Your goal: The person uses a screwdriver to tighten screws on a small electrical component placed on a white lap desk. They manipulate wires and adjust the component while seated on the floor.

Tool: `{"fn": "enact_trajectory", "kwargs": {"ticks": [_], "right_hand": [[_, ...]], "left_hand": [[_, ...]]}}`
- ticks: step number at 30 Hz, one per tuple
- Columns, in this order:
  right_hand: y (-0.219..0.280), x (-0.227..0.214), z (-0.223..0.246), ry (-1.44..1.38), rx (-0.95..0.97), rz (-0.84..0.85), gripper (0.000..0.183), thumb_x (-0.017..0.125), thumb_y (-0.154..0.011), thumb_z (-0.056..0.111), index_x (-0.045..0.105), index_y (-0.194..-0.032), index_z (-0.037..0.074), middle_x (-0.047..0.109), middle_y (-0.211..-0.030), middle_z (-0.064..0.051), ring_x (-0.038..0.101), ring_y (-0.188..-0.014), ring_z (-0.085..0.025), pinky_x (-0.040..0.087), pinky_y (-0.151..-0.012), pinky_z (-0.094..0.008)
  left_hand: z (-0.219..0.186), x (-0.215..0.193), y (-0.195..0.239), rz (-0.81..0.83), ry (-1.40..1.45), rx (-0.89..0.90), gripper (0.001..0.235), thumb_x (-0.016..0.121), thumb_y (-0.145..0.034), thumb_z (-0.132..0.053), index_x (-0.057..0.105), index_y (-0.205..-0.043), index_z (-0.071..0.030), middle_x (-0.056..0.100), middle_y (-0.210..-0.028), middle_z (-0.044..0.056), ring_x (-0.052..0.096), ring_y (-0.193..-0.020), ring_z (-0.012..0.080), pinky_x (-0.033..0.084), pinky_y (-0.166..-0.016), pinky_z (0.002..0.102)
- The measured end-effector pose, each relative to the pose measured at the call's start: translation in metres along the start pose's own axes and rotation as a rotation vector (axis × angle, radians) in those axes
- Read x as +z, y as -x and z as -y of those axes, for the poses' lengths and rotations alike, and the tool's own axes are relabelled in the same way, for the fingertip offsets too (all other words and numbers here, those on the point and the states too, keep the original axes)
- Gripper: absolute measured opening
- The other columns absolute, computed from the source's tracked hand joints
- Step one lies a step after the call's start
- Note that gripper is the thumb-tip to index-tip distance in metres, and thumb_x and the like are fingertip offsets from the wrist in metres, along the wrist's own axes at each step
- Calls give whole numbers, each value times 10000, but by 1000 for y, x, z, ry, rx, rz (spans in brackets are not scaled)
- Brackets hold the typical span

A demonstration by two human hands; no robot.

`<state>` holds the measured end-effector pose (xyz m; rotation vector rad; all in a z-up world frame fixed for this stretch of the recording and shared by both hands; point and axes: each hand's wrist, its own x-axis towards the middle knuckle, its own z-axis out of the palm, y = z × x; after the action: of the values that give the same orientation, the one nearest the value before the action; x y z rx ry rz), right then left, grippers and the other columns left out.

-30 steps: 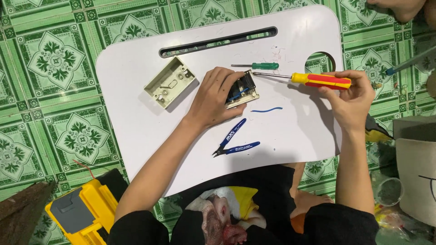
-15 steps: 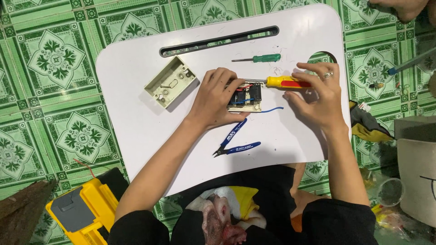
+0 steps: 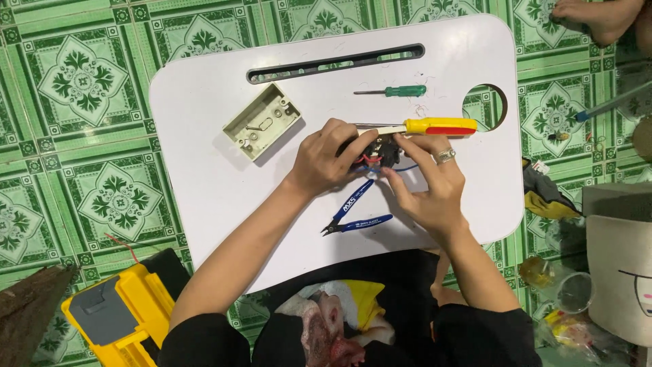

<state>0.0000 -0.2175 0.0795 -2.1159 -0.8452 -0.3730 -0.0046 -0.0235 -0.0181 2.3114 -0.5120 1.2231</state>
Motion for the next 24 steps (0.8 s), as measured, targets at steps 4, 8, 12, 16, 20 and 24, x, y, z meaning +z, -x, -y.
{"fn": "enact_trajectory", "kwargs": {"ticks": [4, 8, 12, 16, 20, 24], "right_hand": [[-2, 11, 14, -67, 4, -95, 304, 819, -904, -22, 731, -1190, -79, 706, -964, -201, 669, -809, -350, 567, -708, -411], [-2, 16, 18, -141, 20, -182, 235, 827, -869, -70, 749, -1090, -67, 733, -947, -193, 692, -846, -360, 562, -731, -425], [1, 23, 15, -125, 29, -221, 255, 819, -861, -89, 733, -1100, -77, 714, -1037, -227, 710, -974, -388, 588, -792, -450], [6, 32, 12, -64, 14, -290, 276, 848, -841, -97, 745, -1096, -81, 672, -1065, -224, 705, -1007, -377, 604, -824, -429], [6, 39, 10, -20, -52, -353, 258, 851, -833, -107, 741, -1066, -106, 704, -981, -244, 710, -928, -407, 588, -772, -472], [14, 48, -2, 64, -60, -387, 278, 897, -828, -48, 744, -1054, -103, 710, -985, -227, 720, -909, -392, 590, -751, -451]], "left_hand": [[-3, 0, -5, -117, 42, 25, 398, 473, -1066, -460, 712, -1180, -162, 461, -981, 16, 590, -754, 191, 604, -640, 305], [-4, 0, -7, -175, 77, 9, 398, 488, -1076, -413, 686, -1279, -135, 489, -1108, 69, 625, -848, 229, 627, -713, 353], [-2, -12, -18, -163, 47, 57, 377, 516, -1075, -365, 668, -1283, -90, 608, -1145, 89, 643, -896, 226, 610, -772, 318], [0, -2, -12, -197, 3, 87, 300, 545, -1067, -280, 678, -1262, -95, 587, -1091, 69, 597, -834, 198, 587, -686, 306], [3, -3, -15, -218, -53, 117, 216, 601, -1035, -187, 692, -1207, -92, 610, -1086, 81, 585, -821, 213, 575, -663, 318], [0, -15, -27, -192, -95, 144, 202, 612, -1017, -99, 704, -1197, -88, 629, -1090, 76, 592, -816, 208, 563, -658, 310]]}}
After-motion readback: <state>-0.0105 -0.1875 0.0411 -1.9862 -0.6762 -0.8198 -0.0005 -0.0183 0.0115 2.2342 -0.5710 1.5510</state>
